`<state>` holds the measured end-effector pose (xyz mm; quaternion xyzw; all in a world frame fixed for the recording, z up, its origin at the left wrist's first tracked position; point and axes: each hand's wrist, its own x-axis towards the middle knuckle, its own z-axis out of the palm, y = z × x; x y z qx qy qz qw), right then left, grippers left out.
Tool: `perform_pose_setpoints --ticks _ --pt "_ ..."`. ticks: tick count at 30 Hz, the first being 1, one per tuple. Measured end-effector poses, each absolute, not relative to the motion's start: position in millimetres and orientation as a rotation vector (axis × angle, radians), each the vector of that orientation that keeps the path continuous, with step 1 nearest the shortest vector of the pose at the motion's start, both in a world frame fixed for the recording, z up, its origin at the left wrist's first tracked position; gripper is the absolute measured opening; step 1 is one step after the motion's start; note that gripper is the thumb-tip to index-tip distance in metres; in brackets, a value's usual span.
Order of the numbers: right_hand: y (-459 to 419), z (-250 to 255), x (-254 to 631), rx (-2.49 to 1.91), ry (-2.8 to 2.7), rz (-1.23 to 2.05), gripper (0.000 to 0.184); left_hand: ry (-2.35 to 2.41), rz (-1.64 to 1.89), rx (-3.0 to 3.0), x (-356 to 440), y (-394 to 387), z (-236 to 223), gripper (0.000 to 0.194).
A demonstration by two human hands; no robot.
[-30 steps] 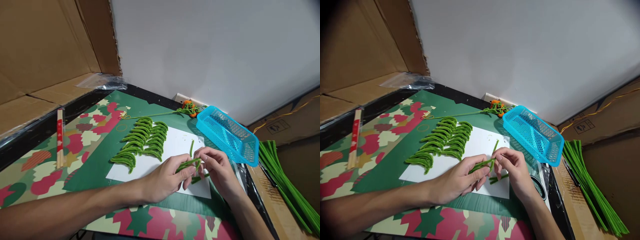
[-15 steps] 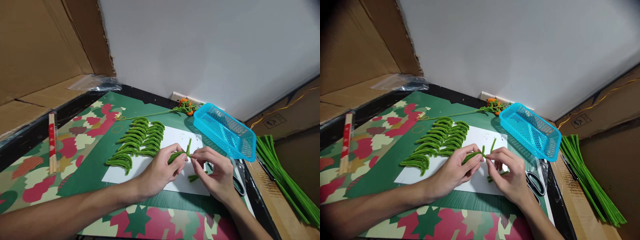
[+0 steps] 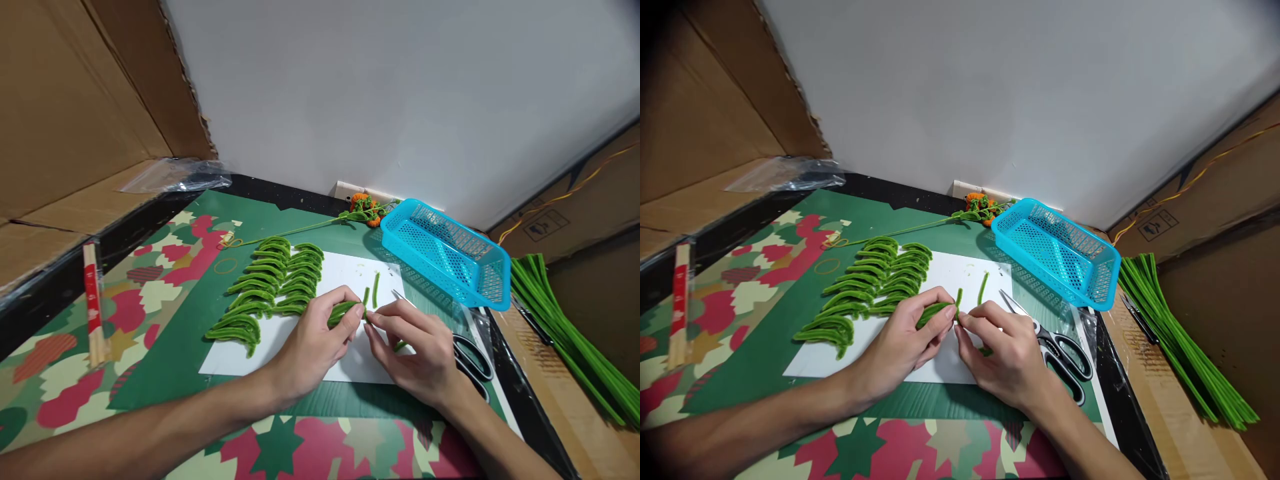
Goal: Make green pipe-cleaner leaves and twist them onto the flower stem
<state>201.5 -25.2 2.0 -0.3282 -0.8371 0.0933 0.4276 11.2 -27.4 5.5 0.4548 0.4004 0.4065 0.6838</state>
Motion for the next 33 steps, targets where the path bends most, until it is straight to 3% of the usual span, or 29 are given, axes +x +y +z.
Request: perform_pose_setpoints --ticks 7,13,21,28,33 --pt "-22 13 209 -0.803 -2.042 0.423 0.015 0.915 0.916 1.179 6 -25 2 0.032" --pt "-13 15 217 -0.726 -2.185 0.158 0.043 0.856 0.910 1.173 4 -20 5 0.038" --pt "-6 11 223 -0.729 -2.309 -0.080 0.027 0.769 0.821 1.123 5 -18 10 0.036" --pt "-8 8 219 -0.720 -2.193 -0.093 0.017 0.737 0.800 1.033 6 -18 14 0.030" --pt "-9 9 214 -0.753 -2.115 -0.042 0.028 0.702 0.735 1.016 2 -20 15 0.024"
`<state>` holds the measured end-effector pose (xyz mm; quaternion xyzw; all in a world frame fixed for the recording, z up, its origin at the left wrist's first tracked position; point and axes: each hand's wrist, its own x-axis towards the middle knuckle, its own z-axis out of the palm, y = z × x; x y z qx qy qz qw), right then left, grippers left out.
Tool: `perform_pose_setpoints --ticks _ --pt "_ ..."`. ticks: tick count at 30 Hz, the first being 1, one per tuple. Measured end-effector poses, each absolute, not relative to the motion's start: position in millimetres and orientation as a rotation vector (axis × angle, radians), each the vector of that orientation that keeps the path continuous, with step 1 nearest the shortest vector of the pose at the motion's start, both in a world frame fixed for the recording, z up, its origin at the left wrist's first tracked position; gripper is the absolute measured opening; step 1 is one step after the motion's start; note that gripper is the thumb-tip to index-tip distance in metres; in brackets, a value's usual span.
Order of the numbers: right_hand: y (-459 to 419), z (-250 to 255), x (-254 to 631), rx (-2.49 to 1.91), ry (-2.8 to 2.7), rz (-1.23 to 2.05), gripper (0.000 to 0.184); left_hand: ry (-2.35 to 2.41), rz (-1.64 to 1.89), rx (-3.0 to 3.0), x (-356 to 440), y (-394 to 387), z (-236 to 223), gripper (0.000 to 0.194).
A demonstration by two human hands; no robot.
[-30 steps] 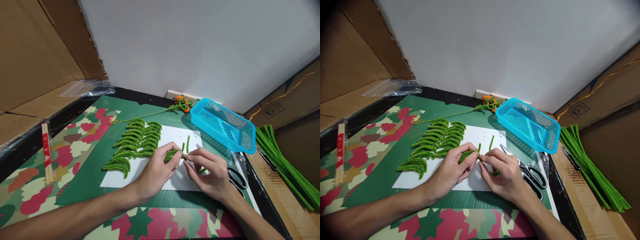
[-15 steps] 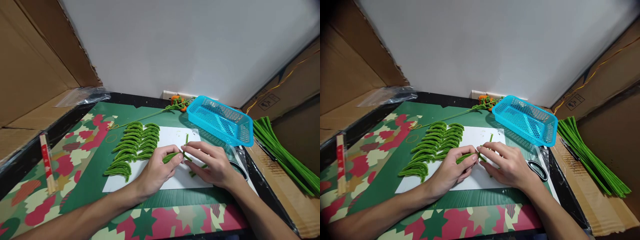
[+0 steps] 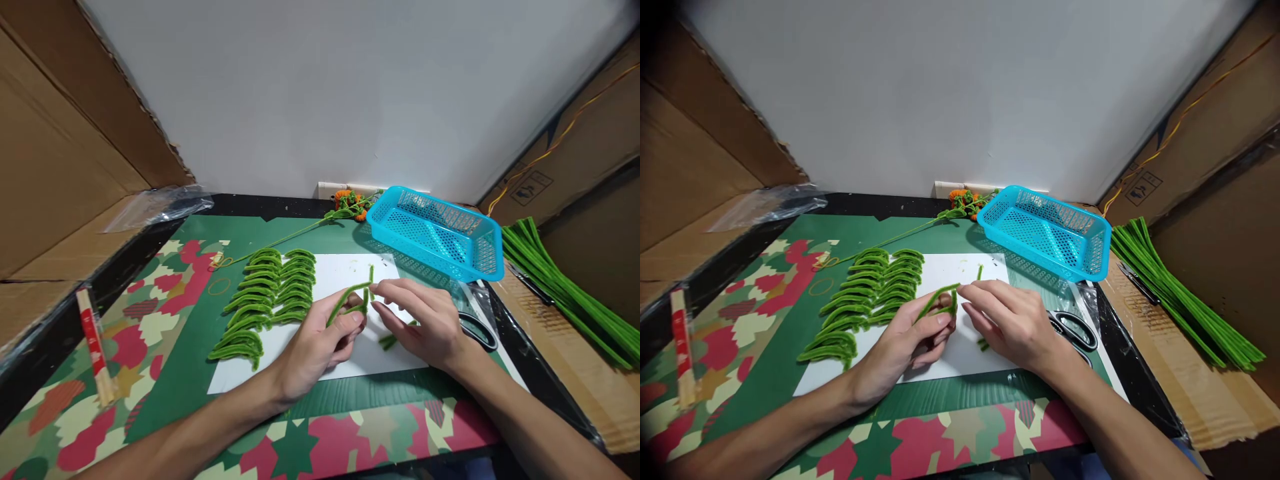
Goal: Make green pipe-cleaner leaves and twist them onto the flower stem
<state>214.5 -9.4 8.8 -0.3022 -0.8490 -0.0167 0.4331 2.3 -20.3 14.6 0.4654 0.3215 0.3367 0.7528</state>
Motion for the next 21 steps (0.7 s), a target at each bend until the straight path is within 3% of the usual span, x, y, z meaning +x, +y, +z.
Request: perform_pose_setpoints --ticks 3,13,21 --pt "-9.5 10.5 214.0 -0.772 -2.123 -0.026 0.032 0.684 0.706 1.033 1.6 -21.3 15.2 0.024" --pt "-12.0 11.9 211.9 -0.818 -2.141 -0.110 0.007 0.784 0.784 1.088 6.1 -20.3 17.2 0.032" --pt "-17.7 5.7 205.3 -0.881 -2.162 -0.027 0.011 0.829 0.808 1.076 6.9 -20.9 15.6 0.031"
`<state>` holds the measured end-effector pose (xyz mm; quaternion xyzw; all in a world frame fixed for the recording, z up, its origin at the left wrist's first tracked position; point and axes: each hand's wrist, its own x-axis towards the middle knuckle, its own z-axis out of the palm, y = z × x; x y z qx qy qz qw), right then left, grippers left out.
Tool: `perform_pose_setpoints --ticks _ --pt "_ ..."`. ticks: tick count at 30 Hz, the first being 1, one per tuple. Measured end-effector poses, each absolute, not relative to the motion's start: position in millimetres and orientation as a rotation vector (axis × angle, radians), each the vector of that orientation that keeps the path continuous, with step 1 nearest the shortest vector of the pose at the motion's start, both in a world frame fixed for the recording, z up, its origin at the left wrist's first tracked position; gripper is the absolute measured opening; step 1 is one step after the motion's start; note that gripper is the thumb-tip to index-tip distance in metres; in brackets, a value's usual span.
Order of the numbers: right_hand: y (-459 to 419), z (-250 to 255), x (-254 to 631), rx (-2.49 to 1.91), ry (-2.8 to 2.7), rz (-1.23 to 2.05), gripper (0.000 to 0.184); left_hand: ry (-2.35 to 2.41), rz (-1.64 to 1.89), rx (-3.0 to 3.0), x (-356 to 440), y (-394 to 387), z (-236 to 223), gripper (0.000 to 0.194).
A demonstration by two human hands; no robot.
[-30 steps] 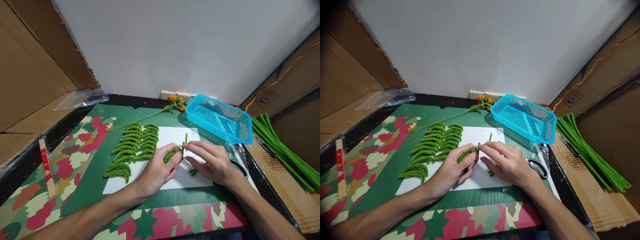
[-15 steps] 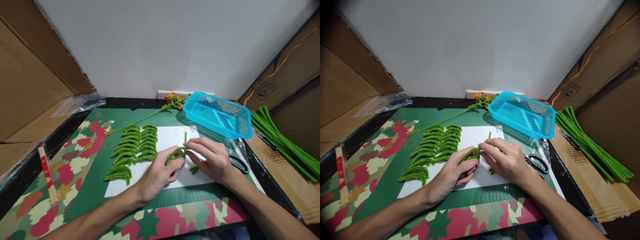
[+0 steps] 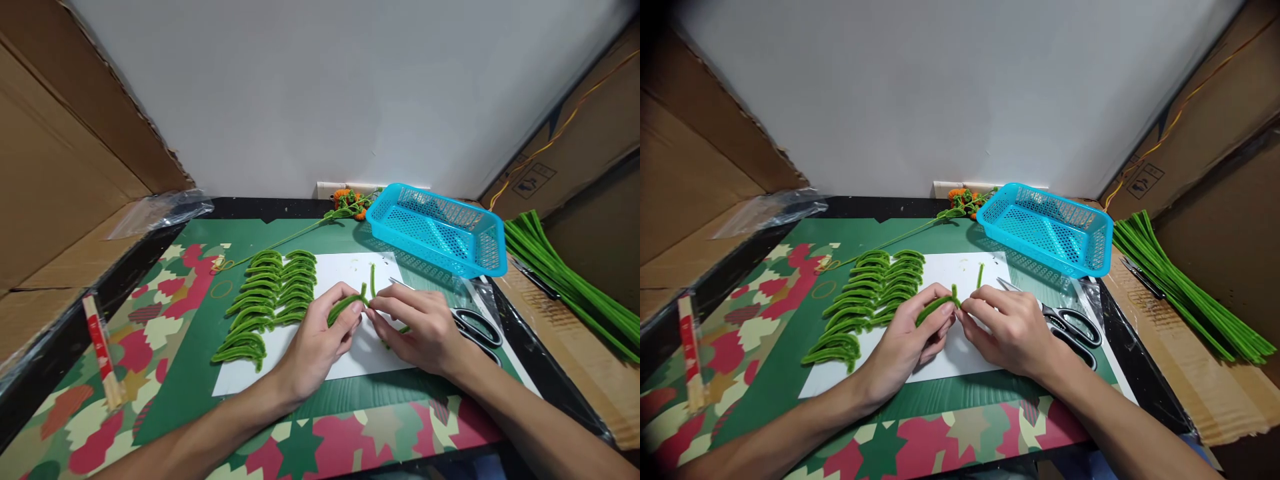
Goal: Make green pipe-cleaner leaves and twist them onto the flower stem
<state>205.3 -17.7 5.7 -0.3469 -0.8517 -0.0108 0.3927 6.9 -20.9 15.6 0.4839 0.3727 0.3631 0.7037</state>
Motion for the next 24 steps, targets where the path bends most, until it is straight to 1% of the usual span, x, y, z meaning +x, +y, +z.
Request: perform_pose_setpoints --ticks 7,10,15,19,21,24 --pt "-20 5 202 -0.877 -2.120 0.126 0.012 0.804 0.797 1.052 6 -20 16 0.033" --pt "-20 10 202 -0.888 -2.039 0.284 0.009 0.791 0.780 1.007 4 -19 15 0.033" --pt "-21 16 203 -0.791 -1.869 0.590 0.016 0.726 0.770 0.918 2 -18 14 0.030" --pt "-21 16 204 -0.842 -1.673 0.690 0.007 0.711 0.765 0.911 2 -20 16 0.027" --pt "-21 16 204 -0.854 -1.687 0.720 0.001 0.704 0.784 0.906 3 -20 17 0.029" --pt "-19 18 204 -0.814 -1.747 0.758 0.005 0.677 0.789 0.915 4 -20 19 0.031"
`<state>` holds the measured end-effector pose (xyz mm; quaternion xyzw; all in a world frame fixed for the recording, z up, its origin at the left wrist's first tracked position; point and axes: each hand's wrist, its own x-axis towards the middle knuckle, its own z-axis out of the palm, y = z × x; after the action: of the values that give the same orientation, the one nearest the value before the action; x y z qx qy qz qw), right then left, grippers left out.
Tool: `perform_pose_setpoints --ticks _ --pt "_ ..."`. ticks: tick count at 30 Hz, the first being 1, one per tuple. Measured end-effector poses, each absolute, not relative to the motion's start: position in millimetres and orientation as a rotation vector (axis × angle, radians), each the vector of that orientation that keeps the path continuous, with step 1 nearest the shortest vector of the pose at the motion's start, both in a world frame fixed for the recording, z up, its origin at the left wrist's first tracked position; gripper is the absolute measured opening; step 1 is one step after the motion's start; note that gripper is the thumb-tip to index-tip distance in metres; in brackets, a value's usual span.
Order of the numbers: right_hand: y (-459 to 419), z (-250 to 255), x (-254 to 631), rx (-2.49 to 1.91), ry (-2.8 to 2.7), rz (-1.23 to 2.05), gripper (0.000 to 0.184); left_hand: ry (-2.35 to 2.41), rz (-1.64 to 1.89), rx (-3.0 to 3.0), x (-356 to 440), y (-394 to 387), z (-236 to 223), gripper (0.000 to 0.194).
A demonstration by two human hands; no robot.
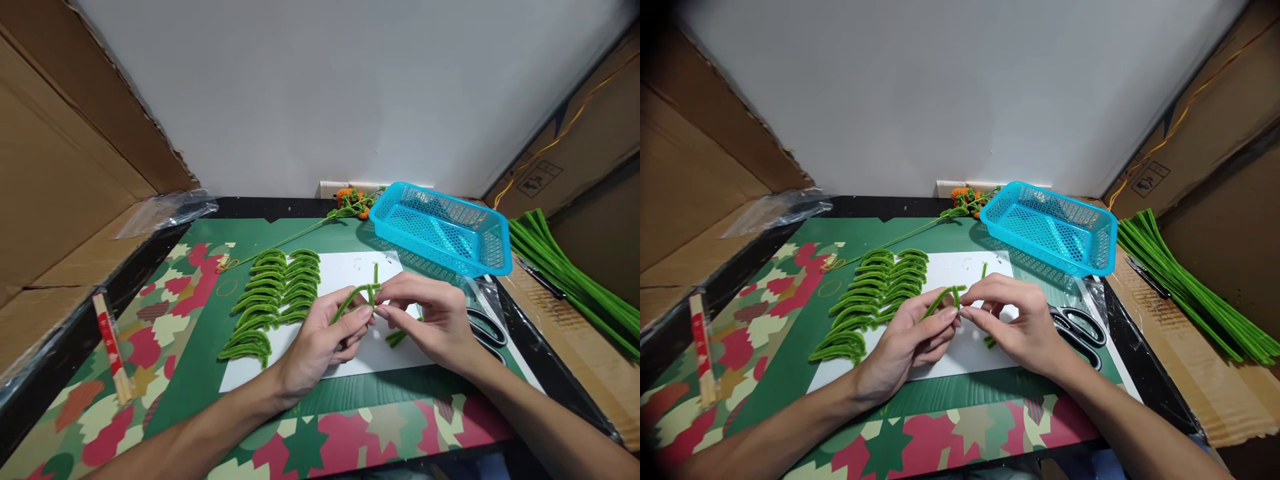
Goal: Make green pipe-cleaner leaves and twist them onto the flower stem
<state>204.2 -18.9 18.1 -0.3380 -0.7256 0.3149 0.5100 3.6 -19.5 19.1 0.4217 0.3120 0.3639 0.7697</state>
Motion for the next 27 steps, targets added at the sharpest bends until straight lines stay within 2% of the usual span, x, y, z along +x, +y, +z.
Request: perform_pose_setpoints --ticks 8,15,21,27 --pt "-20.5 16.0 202.9 -0.787 -1.742 0.801 0.006 0.584 0.646 0.844 0.4 -19.6 19.2 0.024" --pt "-22.2 16.1 201.0 -0.787 -1.755 0.821 0.013 0.569 0.661 0.806 0.6 -20.5 18.9 0.015" --pt "-20.6 16.9 202.7 -0.741 -1.876 0.682 0.015 0.606 0.630 0.819 -0.8 -18.2 15.6 0.014" --pt "-21.0 13.6 203.2 -0.761 -1.838 0.702 0.011 0.624 0.570 0.757 -3.0 -14.9 22.5 0.015"
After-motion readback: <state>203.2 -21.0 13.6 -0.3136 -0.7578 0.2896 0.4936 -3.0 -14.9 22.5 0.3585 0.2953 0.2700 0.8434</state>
